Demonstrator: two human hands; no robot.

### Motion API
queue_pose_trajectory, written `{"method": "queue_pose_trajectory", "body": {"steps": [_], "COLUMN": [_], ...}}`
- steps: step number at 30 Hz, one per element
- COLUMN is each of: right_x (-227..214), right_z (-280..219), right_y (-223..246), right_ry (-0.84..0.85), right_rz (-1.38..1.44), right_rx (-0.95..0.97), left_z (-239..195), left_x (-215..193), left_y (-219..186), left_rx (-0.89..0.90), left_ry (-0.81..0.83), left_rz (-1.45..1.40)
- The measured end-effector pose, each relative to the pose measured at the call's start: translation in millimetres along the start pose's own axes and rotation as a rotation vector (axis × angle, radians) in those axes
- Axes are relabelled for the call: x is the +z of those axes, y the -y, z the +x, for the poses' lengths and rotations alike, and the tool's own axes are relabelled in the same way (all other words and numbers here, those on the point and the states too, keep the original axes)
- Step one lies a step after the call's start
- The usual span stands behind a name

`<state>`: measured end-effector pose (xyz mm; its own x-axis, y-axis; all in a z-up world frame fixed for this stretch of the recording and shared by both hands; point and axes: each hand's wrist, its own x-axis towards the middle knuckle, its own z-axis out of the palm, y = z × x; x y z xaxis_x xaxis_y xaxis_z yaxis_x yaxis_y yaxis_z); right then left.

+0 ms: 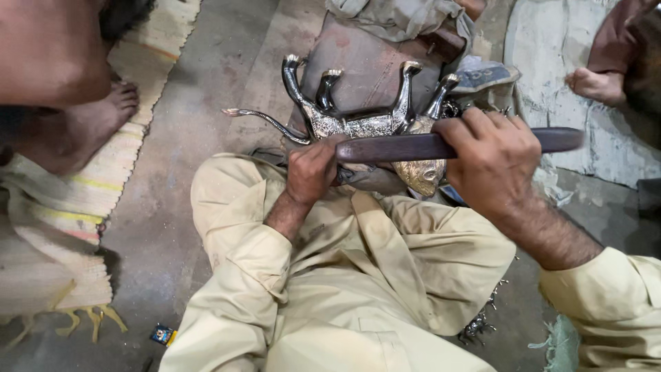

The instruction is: The person sits on the floor and uses a hammer and chisel to emboss decorative patterns onto a silver-colored metal animal figurine. They repeatedly reposition the figurine and strike different areas to create textured details.

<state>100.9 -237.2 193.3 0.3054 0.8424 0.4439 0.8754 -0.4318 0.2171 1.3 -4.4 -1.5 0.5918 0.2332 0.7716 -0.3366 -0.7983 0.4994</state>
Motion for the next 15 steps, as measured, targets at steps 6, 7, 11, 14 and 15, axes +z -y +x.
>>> {"method": "queue_pose_trajectory", "body": {"steps": [6,7,11,14,15], "right_x": [-1.5,-1.6,1.0,1.0,1.4], "right_z": [1.7,2.2,5.4,3.1,2.5], "right_y": [1.9,1.1,2.7,2.8,2.4], "right_ry": [0.044,-0.008,0.078,-0.023,-0.005], "right_rz": [-0.005,0.121,-0.131,0.212,0.126], "right_rx": [0.03,0.051,-0.002,0.018,0.022], "left_z": [-2.9,0.3,-8.8,-5.0,-3.5], "left_x": [0.8,2.4,5.7,4.2,4.9], "left_y": [1.1,3.6,1.7,5.2,6.4], "left_rx": [-0.001,0.008,-0.003,0.041,0.049], "left_ry": [0.018,0.012,0.002,0.002,-0.014], "left_rz": [-0.006,-0.009,0.011,-0.007,-0.019]}}
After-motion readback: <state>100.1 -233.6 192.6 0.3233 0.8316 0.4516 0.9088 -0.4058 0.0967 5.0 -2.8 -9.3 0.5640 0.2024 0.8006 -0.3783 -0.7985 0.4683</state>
